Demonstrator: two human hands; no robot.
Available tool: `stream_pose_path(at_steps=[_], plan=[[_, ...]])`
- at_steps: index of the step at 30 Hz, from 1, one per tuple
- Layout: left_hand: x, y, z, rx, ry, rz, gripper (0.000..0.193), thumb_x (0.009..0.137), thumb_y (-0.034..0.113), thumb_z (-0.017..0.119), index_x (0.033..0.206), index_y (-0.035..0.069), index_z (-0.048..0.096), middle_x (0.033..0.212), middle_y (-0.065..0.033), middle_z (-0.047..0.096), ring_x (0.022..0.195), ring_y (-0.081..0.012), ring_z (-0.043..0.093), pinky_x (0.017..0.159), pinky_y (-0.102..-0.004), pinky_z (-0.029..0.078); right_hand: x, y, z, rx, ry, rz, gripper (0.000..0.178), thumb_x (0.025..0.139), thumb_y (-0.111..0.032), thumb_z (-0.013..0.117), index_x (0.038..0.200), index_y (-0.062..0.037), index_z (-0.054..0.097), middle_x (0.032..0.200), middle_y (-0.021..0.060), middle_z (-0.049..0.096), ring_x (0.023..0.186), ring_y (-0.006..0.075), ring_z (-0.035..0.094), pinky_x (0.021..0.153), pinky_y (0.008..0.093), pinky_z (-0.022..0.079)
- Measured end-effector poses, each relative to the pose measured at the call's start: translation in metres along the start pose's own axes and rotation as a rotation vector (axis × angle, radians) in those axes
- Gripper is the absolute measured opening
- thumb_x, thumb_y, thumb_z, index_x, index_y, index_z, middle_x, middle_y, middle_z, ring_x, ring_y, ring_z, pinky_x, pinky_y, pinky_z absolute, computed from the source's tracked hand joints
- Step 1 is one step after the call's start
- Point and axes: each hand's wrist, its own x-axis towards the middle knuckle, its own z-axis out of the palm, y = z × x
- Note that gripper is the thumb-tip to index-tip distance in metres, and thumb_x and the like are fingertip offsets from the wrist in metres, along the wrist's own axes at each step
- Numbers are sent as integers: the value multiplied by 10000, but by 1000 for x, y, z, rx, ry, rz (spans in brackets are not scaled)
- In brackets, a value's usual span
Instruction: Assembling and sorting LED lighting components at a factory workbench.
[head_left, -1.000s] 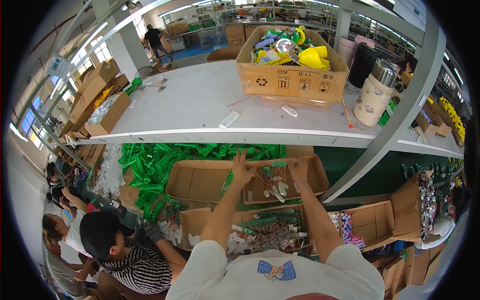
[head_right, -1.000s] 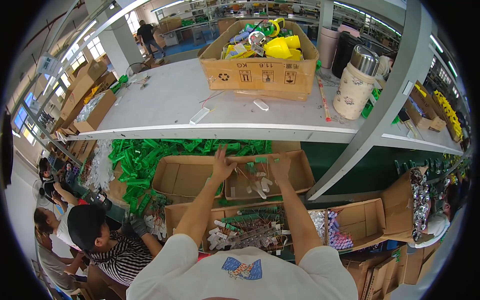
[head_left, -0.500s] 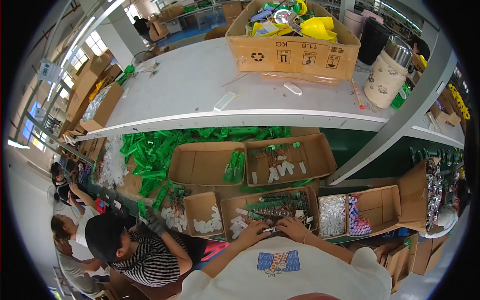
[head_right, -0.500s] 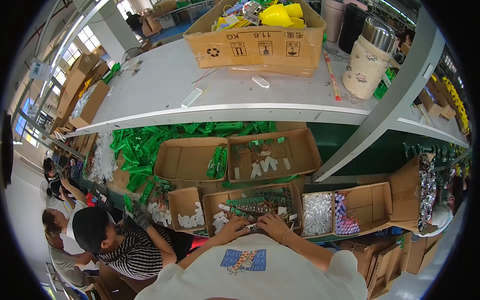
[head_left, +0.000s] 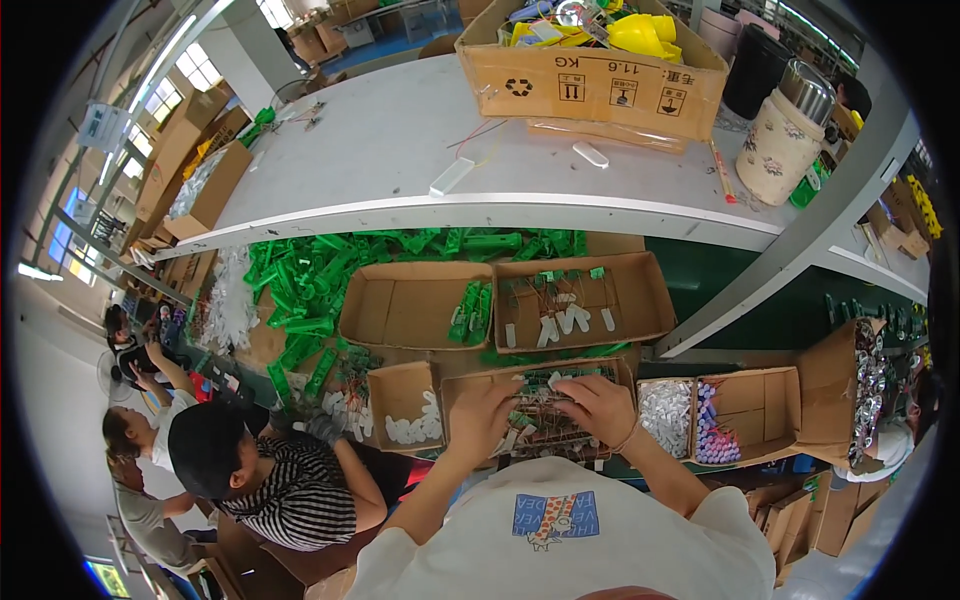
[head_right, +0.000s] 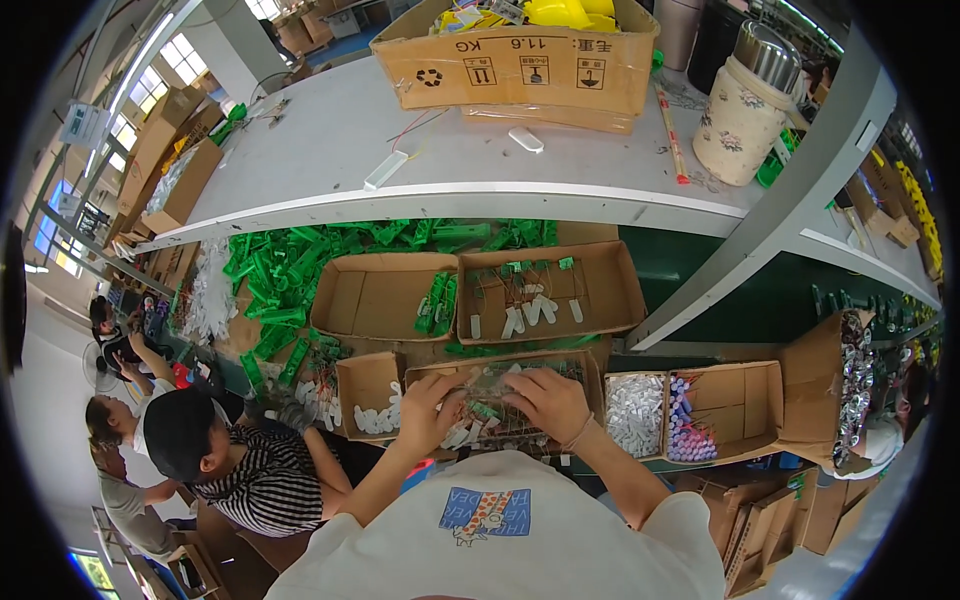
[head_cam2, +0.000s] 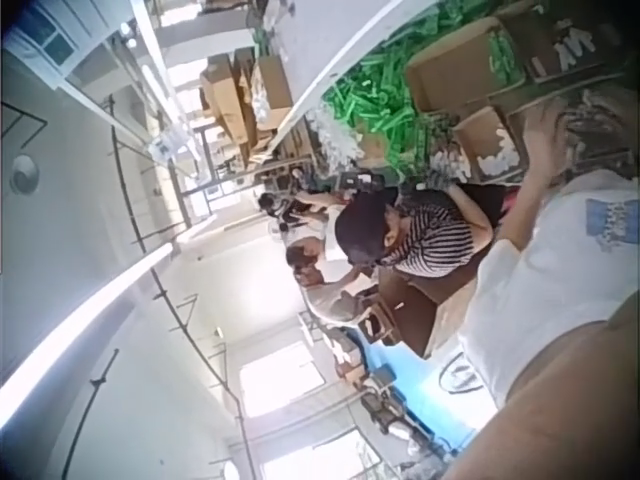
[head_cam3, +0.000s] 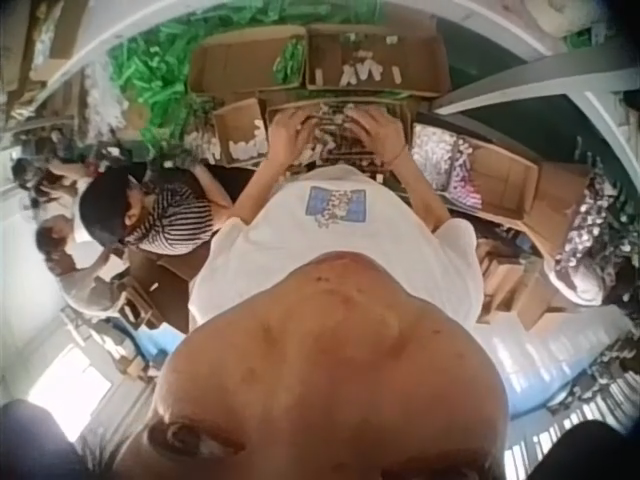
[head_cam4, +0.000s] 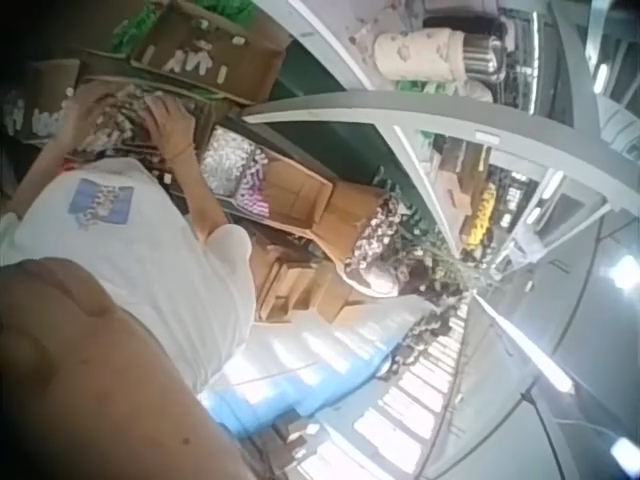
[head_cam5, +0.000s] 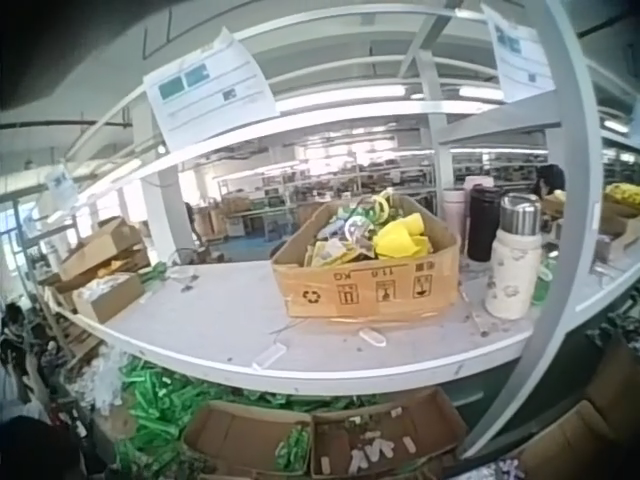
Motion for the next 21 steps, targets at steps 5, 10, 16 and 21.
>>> stream_pose_path(at_steps=[5, 10, 16, 21], plan=[[-9, -9, 6, 73, 109, 139, 310, 823, 93, 671, 1132, 93, 648, 1094, -150, 648, 1026, -337, 621, 888, -387, 478, -23, 11, 21, -141, -148, -40, 266, 749, -174, 748, 991, -100, 664, 794, 46, 638, 763, 218, 641, 641, 316, 531], [-20, 4, -8, -383, -55, 17, 251, 869, 18, 638, 1120, 13, 634, 1167, -138, 617, 1000, -245, 644, 804, -320, 525, -10, -11, -8, 105, -26, 55, 277, 709, -158, 805, 945, -79, 684, 844, 88, 666, 755, 249, 657, 637, 334, 533], [6, 43, -45, -559, 151, -43, 240, 895, 6, 614, 1135, 11, 622, 1069, -116, 663, 872, -152, 643, 731, -259, 522, 32, -19, -31, 365, 56, 275, 250, 693, -96, 817, 898, -28, 691, 915, 116, 691, 774, 250, 662, 703, 317, 517], [12, 21, -36, -775, 226, 13, 264, 840, -112, 628, 1089, -31, 592, 1065, -136, 643, 940, -166, 645, 781, -255, 534, 33, -7, -27, 492, 55, 316, 270, 670, -65, 827, 900, -37, 688, 918, 65, 675, 765, 131, 617, 674, 248, 477]])
